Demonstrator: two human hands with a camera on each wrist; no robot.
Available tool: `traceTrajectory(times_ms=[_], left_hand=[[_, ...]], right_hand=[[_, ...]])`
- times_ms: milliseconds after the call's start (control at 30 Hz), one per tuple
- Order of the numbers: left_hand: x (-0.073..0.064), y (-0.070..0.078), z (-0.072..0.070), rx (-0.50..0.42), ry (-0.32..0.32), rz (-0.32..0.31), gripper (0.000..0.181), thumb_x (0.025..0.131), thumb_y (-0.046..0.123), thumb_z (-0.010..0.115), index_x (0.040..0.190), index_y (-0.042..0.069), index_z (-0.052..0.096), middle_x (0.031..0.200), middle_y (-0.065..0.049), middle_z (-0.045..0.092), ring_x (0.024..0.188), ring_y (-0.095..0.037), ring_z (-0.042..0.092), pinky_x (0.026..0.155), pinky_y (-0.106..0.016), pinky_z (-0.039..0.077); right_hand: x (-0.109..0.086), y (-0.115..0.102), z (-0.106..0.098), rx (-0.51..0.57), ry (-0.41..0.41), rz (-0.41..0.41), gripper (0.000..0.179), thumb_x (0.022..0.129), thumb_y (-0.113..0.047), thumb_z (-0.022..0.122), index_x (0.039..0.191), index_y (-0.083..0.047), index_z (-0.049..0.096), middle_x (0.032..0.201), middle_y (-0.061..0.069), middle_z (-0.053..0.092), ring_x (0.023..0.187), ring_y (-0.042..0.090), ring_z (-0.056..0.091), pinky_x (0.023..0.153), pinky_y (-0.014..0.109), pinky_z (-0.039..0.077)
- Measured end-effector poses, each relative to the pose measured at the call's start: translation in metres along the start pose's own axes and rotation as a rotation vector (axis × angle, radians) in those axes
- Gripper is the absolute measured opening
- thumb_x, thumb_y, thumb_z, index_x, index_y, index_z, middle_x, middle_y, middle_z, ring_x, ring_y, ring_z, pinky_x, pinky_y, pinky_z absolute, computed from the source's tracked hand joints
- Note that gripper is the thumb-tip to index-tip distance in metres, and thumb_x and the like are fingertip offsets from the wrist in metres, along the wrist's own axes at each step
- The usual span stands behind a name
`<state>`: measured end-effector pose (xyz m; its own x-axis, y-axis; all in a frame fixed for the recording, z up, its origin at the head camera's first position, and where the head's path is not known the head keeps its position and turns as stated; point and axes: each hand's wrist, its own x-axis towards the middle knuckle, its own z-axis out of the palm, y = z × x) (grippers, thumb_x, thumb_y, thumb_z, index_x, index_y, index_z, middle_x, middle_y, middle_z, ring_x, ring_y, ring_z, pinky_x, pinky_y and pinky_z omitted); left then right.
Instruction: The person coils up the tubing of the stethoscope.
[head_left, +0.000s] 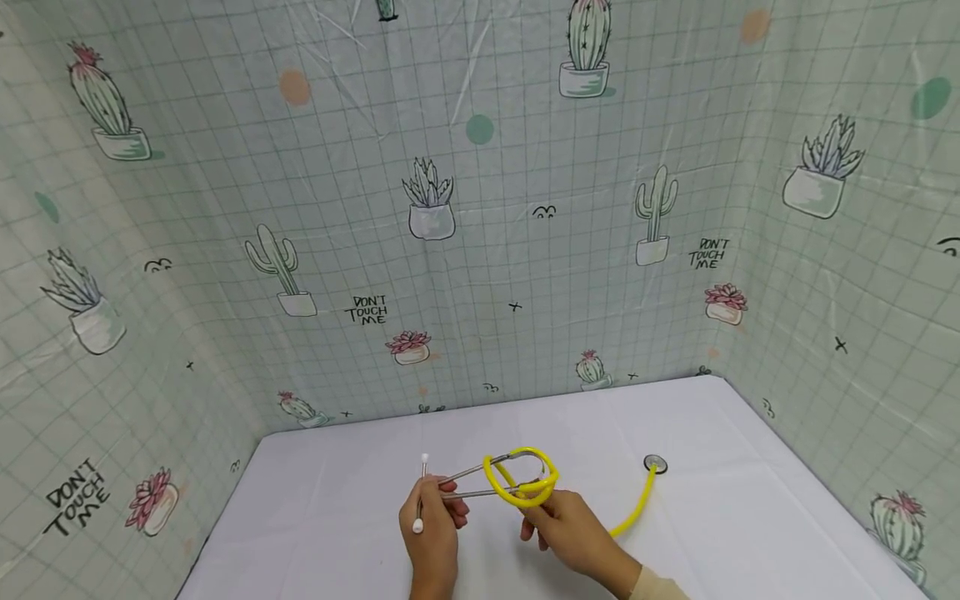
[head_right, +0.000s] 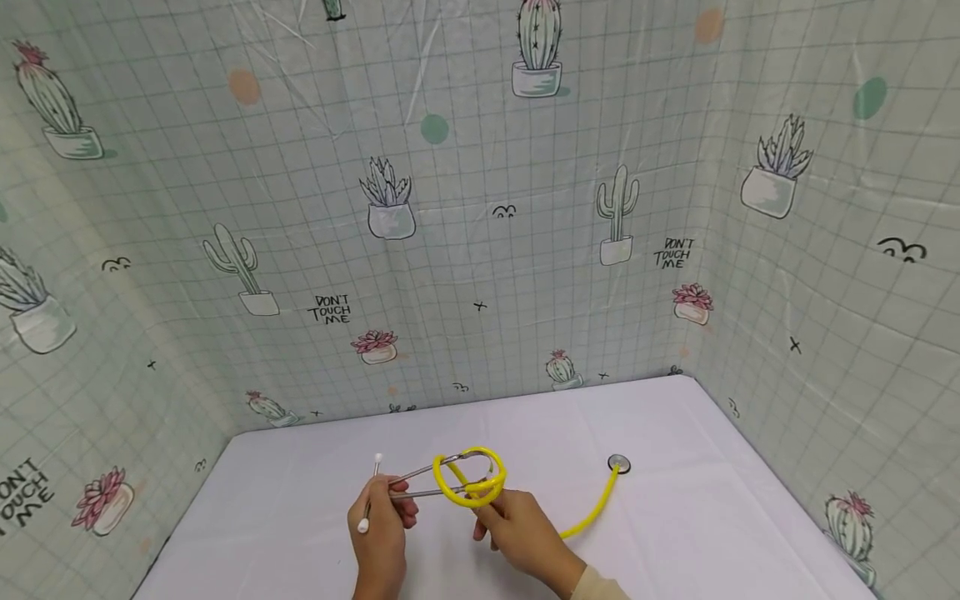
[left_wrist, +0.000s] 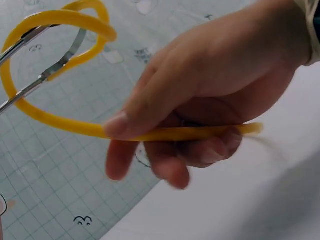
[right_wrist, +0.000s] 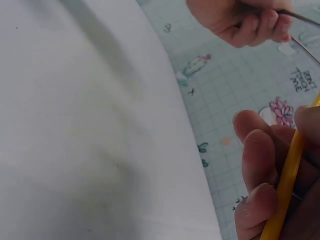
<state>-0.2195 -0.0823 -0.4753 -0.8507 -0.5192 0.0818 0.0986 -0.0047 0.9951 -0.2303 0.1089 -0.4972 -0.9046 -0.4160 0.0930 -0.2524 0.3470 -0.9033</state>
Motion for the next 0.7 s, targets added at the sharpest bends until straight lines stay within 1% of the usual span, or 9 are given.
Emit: traceTrajectory(times_ms=[100,167,200,267,400,500,533,600,700], left_hand=[[0.005,0.000,0.000,-0.027,0.041,0.021,0.037,0.106,0.019,0.038,0.089,-0.002,0.063,0.066,-0.017,0.062,0.052,-0.020,0.059,0.047,-0.027,0.053],[0.009,0.001,-0.001,-0.035,0.066,0.036,0.037,0.106,0.019,0.038,0.088,-0.002,0.063,0.066,-0.017,0.061,0.051,-0.020,0.059,0.046,-0.027,0.053],[0.012,0.000,-0.002,-0.034,0.071,0.053,0.037,0.106,0.019,0.038,0.088,-0.002,0.063,0.066,-0.016,0.061,0.052,-0.022,0.059,0.046,-0.027,0.053],[0.017,0.000,-0.005,-0.036,0.091,0.087,0.038,0.106,0.018,0.037,0.088,-0.002,0.063,0.065,-0.015,0.061,0.052,-0.026,0.060,0.045,-0.026,0.052],[0.025,0.000,-0.014,-0.017,0.129,0.148,0.039,0.107,0.020,0.037,0.090,-0.003,0.062,0.066,-0.013,0.061,0.052,-0.024,0.060,0.045,-0.024,0.052],[0.026,-0.001,-0.016,-0.017,0.148,0.167,0.039,0.108,0.021,0.038,0.090,-0.004,0.062,0.067,-0.013,0.061,0.050,-0.016,0.059,0.045,-0.023,0.051],[0.026,-0.002,-0.015,-0.017,0.153,0.171,0.038,0.108,0.020,0.039,0.089,-0.004,0.062,0.066,-0.012,0.061,0.050,-0.015,0.059,0.045,-0.023,0.051],[0.026,-0.004,-0.014,-0.018,0.157,0.186,0.038,0.107,0.018,0.039,0.087,-0.004,0.062,0.064,-0.011,0.061,0.048,-0.017,0.059,0.044,-0.023,0.051],[0.027,-0.010,-0.011,-0.008,0.169,0.228,0.037,0.107,0.016,0.040,0.084,-0.003,0.062,0.061,-0.009,0.061,0.047,-0.021,0.059,0.043,-0.024,0.050]], right_hand=[[-0.003,-0.002,0.002,-0.070,-0.011,-0.039,0.033,0.107,-0.031,0.049,0.106,-0.003,0.067,0.070,-0.009,0.062,0.056,0.007,0.054,0.048,0.023,0.045],[-0.007,-0.003,0.002,-0.122,-0.017,-0.059,0.034,0.107,-0.031,0.049,0.113,-0.003,0.067,0.069,-0.011,0.060,0.054,0.005,0.051,0.048,0.023,0.045],[-0.009,-0.003,0.002,-0.150,-0.019,-0.068,0.035,0.107,-0.031,0.049,0.116,-0.003,0.067,0.068,-0.012,0.059,0.053,0.003,0.049,0.048,0.022,0.044],[-0.013,-0.001,0.002,-0.205,-0.007,-0.100,0.033,0.107,-0.030,0.049,0.118,-0.004,0.066,0.067,-0.015,0.056,0.053,0.001,0.045,0.048,0.021,0.042],[-0.021,0.004,0.002,-0.299,0.052,-0.165,0.031,0.105,-0.027,0.053,0.120,-0.004,0.068,0.066,-0.018,0.050,0.058,-0.001,0.044,0.054,0.020,0.043],[-0.025,0.005,0.001,-0.350,0.093,-0.212,0.030,0.104,-0.025,0.055,0.121,-0.004,0.069,0.072,-0.018,0.055,0.066,-0.002,0.048,0.060,0.022,0.046],[-0.026,0.004,0.001,-0.368,0.100,-0.234,0.029,0.104,-0.024,0.055,0.121,-0.004,0.069,0.074,-0.016,0.058,0.068,-0.001,0.049,0.062,0.023,0.047],[-0.028,0.001,0.001,-0.400,0.109,-0.281,0.028,0.104,-0.023,0.056,0.120,-0.004,0.069,0.080,-0.013,0.064,0.070,-0.002,0.050,0.063,0.022,0.048],[-0.032,-0.007,0.002,-0.470,0.136,-0.367,0.026,0.101,-0.020,0.060,0.120,-0.005,0.070,0.084,-0.012,0.067,0.071,-0.003,0.050,0.062,0.020,0.048]])
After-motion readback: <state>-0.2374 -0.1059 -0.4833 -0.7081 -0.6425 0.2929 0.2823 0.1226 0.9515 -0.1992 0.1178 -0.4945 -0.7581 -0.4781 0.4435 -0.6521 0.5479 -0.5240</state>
